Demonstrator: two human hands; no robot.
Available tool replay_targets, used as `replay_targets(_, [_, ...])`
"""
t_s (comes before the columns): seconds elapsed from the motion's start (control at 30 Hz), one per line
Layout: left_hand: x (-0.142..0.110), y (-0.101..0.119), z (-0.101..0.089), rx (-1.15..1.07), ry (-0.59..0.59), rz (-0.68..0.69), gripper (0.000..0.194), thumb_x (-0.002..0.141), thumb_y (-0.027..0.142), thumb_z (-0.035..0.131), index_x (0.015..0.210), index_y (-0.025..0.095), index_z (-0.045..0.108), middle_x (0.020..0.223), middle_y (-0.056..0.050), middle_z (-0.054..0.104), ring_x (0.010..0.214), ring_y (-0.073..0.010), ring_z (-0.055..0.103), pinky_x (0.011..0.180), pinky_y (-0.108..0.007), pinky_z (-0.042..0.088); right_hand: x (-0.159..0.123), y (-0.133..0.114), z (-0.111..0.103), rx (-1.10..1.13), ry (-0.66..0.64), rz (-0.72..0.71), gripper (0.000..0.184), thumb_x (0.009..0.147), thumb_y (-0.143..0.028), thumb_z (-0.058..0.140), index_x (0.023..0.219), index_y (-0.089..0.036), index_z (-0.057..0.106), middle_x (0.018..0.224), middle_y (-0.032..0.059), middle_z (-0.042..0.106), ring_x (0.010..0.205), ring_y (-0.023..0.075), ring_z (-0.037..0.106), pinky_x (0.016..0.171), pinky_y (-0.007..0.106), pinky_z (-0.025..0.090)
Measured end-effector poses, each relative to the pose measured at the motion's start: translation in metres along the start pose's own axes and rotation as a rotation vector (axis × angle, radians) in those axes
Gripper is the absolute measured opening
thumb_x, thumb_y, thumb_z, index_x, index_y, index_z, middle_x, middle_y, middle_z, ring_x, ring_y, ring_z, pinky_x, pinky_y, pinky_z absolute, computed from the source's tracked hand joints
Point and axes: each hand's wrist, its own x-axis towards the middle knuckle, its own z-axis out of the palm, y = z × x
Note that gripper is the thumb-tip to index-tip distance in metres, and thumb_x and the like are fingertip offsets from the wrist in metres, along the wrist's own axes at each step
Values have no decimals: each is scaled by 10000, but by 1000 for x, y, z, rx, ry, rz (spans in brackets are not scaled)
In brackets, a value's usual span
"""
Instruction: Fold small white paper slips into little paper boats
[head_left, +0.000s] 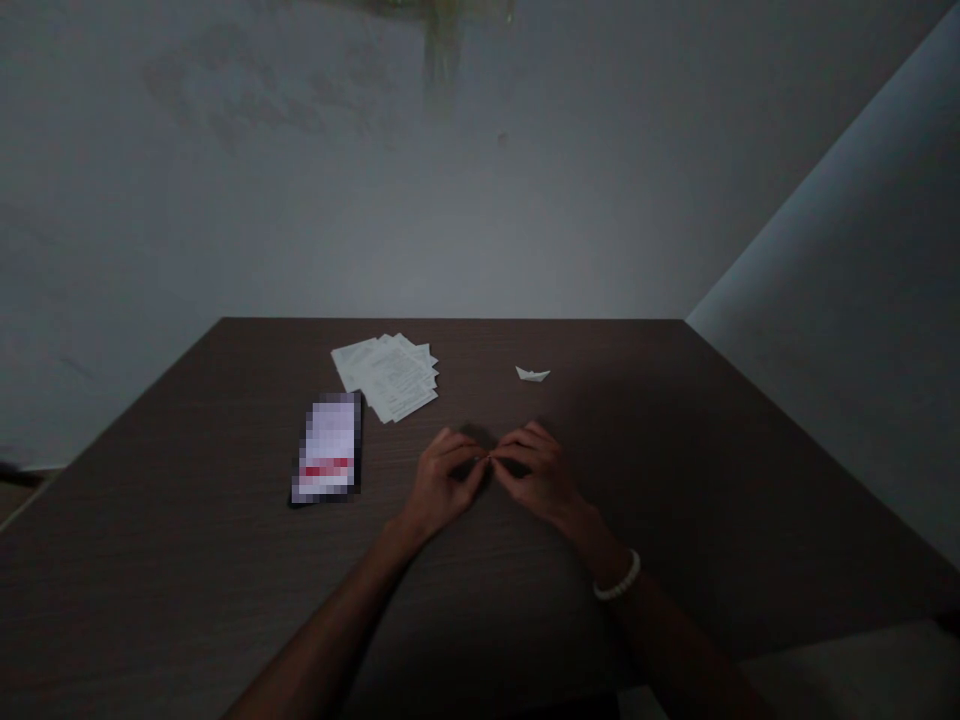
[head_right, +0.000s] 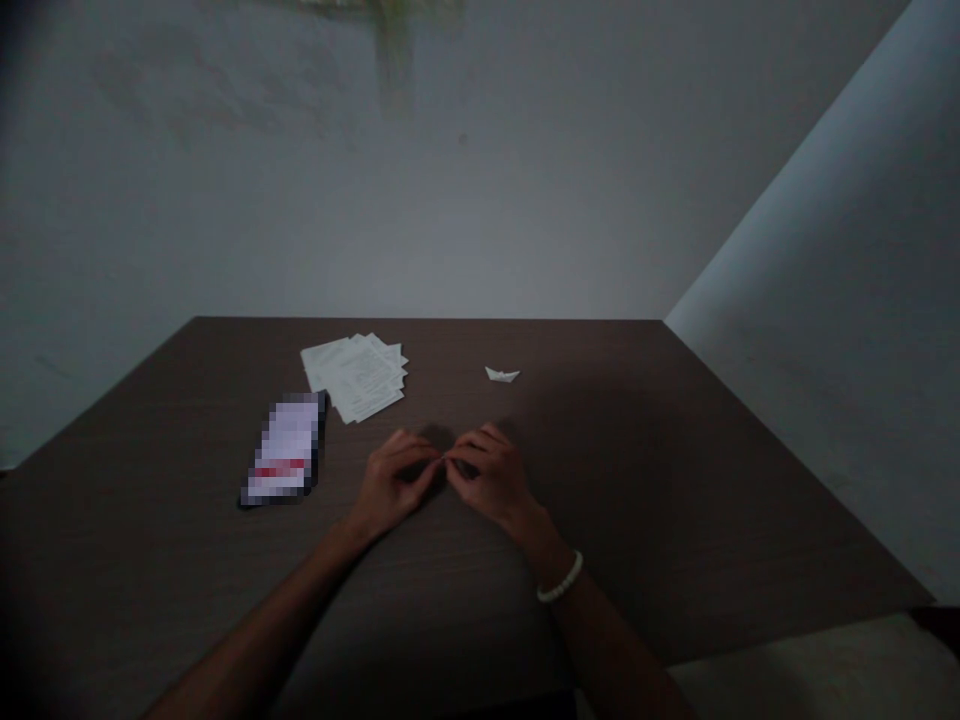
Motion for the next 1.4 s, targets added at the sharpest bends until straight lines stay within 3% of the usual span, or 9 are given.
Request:
replay_targets(0.5, [-2,1,-4,69,-183,9,212,916,216,507,868,179,710,821,-66,664,784,-185,531,715,-332,455,1,-3,-6,-56,-59,-29,106,807,-167,621,773,-233,698,811,24,686,793,196,541,714,336,467])
replay_targets(1.0, [1,3,-5,30,-74,-104,185,898,269,551,808,183,689,794,-57,653,752,-174,557,704,-333,462,-1,6,-10,-36,23,12,106,785,-148,628,750,-233,682,789,14,683,725,161,590,730,324,470])
replay_targets(1.2, [0,5,-4,-8,-165,-161,144,903,275,521,865,190,631,891,-62,660,858,-191,585,802,-346,476,-2,6,-8,-18,12,3,115,826,-177,609,757,-243,673,804,10,682,753,157,603,748,316,480])
replay_targets(1.4, [0,1,-3,19,-191,-271,148,883,310,562,860,180,629,867,-56,658,822,-188,594,768,-327,475,-1,3,-7,-35,16,-61,125,836,-158,588,784,-237,670,807,17,680,751,158,602,736,313,493])
